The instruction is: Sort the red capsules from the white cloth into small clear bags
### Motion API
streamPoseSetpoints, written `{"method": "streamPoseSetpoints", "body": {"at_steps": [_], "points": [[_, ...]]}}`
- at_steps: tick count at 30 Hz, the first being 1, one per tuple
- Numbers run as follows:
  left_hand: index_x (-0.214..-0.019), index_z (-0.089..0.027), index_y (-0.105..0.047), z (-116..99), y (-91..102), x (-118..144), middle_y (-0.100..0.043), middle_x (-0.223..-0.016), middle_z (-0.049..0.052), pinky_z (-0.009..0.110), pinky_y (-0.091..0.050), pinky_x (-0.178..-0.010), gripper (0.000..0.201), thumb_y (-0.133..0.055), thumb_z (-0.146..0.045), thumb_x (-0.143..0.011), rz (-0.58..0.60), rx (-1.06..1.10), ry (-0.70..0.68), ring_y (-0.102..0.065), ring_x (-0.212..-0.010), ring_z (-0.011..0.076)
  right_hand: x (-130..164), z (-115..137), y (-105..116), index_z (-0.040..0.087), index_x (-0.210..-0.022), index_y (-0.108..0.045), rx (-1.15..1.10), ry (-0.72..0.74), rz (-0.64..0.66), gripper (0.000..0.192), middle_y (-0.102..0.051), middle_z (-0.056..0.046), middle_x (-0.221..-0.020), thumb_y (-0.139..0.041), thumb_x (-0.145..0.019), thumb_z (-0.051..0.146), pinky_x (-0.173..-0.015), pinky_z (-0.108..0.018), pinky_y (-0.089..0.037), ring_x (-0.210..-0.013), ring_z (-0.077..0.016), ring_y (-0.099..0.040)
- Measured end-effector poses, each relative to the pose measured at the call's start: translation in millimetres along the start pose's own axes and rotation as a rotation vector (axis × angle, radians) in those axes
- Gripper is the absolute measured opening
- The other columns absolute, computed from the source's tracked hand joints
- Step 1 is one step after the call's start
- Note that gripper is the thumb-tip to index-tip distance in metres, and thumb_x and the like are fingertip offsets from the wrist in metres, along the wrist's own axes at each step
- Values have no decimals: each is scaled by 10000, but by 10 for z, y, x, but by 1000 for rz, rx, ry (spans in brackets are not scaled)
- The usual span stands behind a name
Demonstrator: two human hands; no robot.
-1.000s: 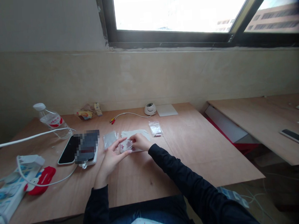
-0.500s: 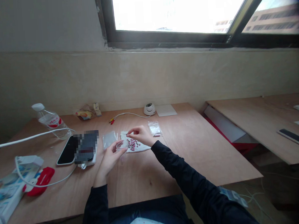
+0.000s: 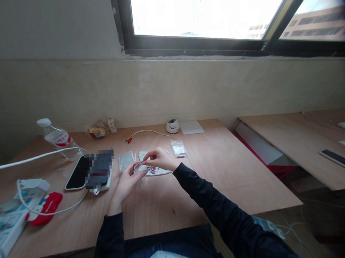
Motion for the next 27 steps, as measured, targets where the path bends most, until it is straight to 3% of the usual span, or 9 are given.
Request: {"method": "streamPoseSetpoints", "body": {"at_steps": [8, 15, 19, 23, 27], "points": [[-1062, -155, -573, -137, -28, 46, -626, -1110, 100, 378, -431, -921, 469, -692, -378, -666, -13, 12, -9, -569, -1070, 250, 8, 24, -67, 152, -745, -684, -18, 9, -32, 253, -483, 41, -467, -563, -802, 366, -414, -188, -245, -420, -63, -405], [-1059, -138, -566, -106, 2, 34, -625, -1107, 117, 393, -424, -924, 495, -697, -399, -659, -77, 7, -25, -569, -1066, 258, 143, 116, 57, 160, -906, -658, -106, 37, -109, 178, -511, 33, -587, -557, -790, 249, -491, -185, -367, -520, -78, -471], [-1003, -137, -545, -135, -7, 47, -638, -1015, 105, 383, -457, -867, 472, -698, -415, -652, -133, 0, -25, -600, -995, 246, 318, 97, 4, 208, -1174, -541, -190, 35, -117, 477, -564, -14, -867, -638, -708, 193, -587, -210, -445, -646, -89, -524], [-953, -164, -508, -228, -108, 101, -629, -943, 69, 319, -518, -697, 428, -694, -414, -659, -93, 51, -13, -638, -872, 219, 436, 21, -193, 240, -1307, -412, -318, 7, -137, 781, -562, -66, -1060, -751, -604, 210, -686, -266, -487, -773, -128, -572], [-931, -176, -505, -332, -178, 156, -612, -908, 36, 293, -529, -633, 394, -706, -383, -662, -44, 65, -51, -641, -820, 200, 438, -96, -255, 197, -1183, -528, -458, -44, -268, 557, -622, -61, -947, -716, -663, 261, -668, -290, -504, -735, -143, -609]]}}
Point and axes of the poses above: each hand's wrist, its own x-axis away from the middle knuckle, its own y-axis out of the back of the hand, z = x × y, the point moved 4 cm from there along -x, towards the middle knuckle
